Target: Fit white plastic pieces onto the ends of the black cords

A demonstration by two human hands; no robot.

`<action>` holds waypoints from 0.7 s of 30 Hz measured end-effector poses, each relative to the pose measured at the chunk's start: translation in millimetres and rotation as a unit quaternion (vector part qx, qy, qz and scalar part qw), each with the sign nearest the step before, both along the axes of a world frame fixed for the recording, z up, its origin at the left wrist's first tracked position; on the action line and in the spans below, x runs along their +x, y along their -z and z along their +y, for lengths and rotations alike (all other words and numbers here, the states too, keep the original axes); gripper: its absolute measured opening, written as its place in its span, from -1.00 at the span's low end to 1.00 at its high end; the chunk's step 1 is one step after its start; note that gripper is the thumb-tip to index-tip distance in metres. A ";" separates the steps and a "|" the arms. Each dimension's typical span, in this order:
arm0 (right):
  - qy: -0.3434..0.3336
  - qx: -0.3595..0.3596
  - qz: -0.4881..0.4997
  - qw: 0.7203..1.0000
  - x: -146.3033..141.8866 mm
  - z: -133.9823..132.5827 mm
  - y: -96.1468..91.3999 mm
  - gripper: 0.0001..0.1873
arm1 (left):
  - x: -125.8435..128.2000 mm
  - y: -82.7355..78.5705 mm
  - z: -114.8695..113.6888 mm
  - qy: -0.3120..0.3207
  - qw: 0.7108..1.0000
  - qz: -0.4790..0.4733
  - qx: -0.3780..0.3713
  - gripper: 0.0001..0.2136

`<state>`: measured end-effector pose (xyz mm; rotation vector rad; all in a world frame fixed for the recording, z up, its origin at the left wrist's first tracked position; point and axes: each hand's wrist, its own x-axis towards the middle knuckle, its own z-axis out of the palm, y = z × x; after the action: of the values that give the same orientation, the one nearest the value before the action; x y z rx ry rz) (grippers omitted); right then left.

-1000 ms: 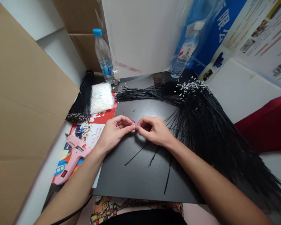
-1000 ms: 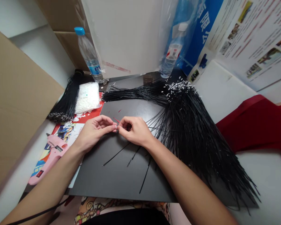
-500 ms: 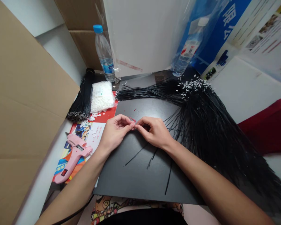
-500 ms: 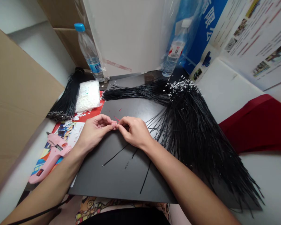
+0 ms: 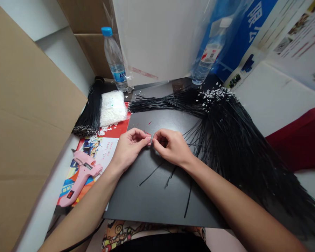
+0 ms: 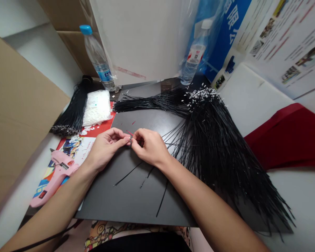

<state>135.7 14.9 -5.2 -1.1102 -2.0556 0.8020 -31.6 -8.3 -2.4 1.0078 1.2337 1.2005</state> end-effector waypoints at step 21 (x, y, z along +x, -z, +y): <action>0.050 0.003 -0.020 0.999 -7.5 -2.2 2.9 -0.88 | 0.9 -0.6 0.7 0.001 1.000 -0.004 -0.020 -0.67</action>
<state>128.2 12.7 -8.1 -1.2248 -2.0151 0.7293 -30.7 -7.6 -1.8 0.9740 1.2445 1.1729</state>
